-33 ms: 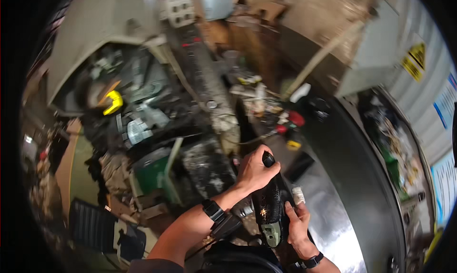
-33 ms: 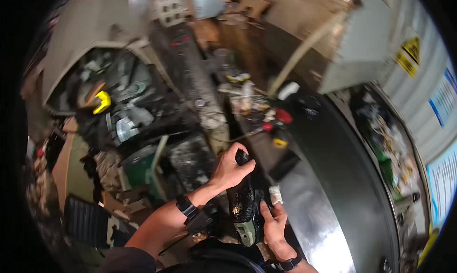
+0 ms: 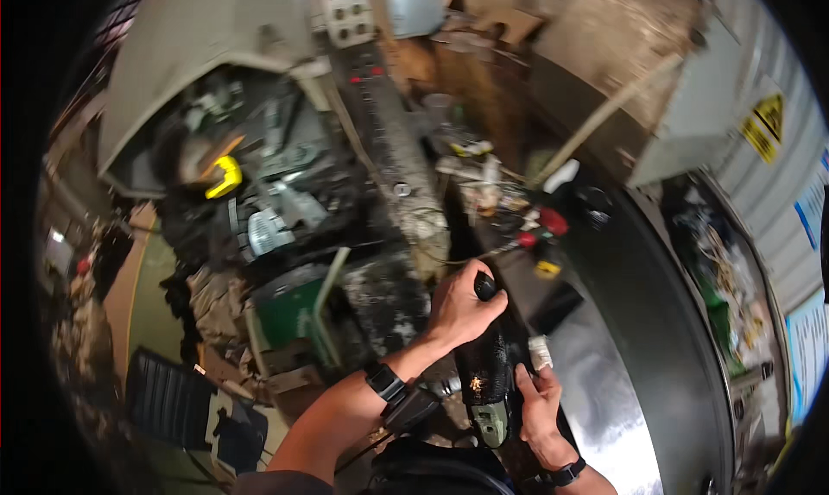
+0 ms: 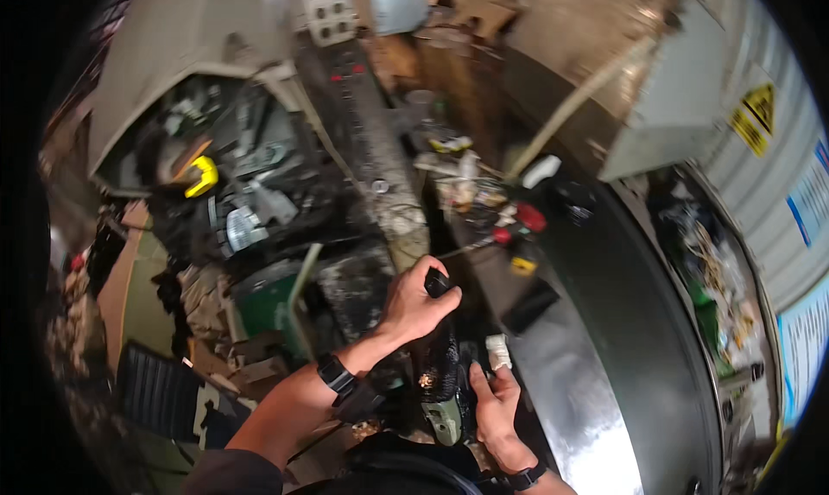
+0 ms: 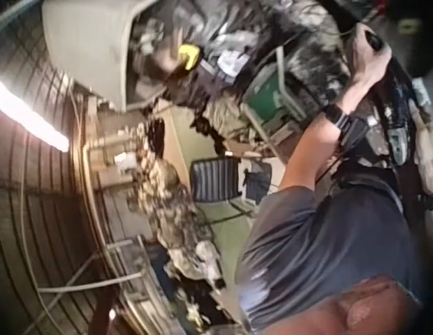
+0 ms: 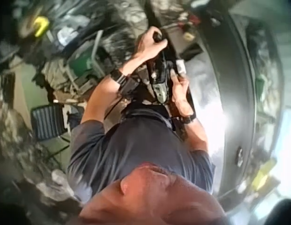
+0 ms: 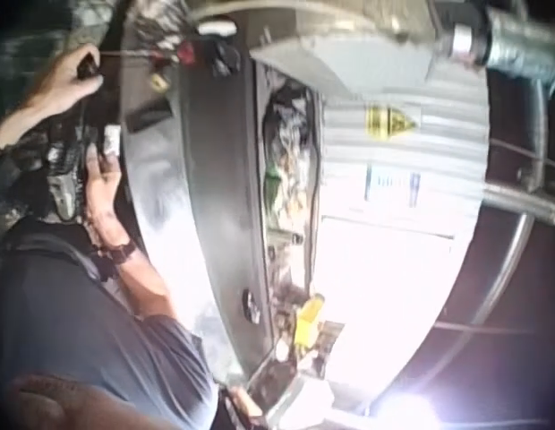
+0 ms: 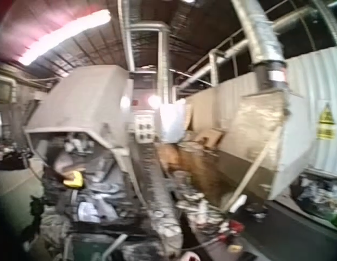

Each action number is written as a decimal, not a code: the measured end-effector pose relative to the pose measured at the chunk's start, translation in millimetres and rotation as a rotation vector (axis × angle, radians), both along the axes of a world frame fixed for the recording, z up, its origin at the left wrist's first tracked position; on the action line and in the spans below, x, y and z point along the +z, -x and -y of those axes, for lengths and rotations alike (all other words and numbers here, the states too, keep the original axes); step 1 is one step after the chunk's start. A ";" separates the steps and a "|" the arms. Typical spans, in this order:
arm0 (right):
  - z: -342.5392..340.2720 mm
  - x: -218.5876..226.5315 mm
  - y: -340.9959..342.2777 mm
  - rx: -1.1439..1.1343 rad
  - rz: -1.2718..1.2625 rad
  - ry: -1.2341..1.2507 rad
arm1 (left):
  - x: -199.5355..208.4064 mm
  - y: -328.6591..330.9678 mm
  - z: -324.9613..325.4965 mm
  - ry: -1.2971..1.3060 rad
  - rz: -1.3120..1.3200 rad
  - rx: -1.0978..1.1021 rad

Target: Operating machinery to shape and trim shoe uppers during the manufacturing process.

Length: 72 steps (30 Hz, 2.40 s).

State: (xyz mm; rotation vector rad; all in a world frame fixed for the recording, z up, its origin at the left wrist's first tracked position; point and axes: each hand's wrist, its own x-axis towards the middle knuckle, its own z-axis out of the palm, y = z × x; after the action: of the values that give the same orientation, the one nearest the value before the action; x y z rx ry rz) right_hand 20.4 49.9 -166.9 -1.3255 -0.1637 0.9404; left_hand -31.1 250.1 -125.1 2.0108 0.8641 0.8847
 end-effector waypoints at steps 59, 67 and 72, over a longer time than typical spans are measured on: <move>-397.2 -21.8 271.0 0.383 -0.385 -0.307 | -86.9 332.9 -203.2 0.808 1.294 0.667; -386.4 -18.4 269.6 0.408 -0.372 -0.248 | -79.8 335.9 -196.0 0.887 1.306 0.609; -383.6 -14.3 271.4 0.426 -0.369 -0.229 | -87.6 341.7 -196.8 0.924 1.276 0.596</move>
State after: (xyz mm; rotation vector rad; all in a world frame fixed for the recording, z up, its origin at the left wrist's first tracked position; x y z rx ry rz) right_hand -251.0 433.5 -181.1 -0.9006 -0.2658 1.4639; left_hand -372.9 446.8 -212.8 0.1879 0.8097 1.4341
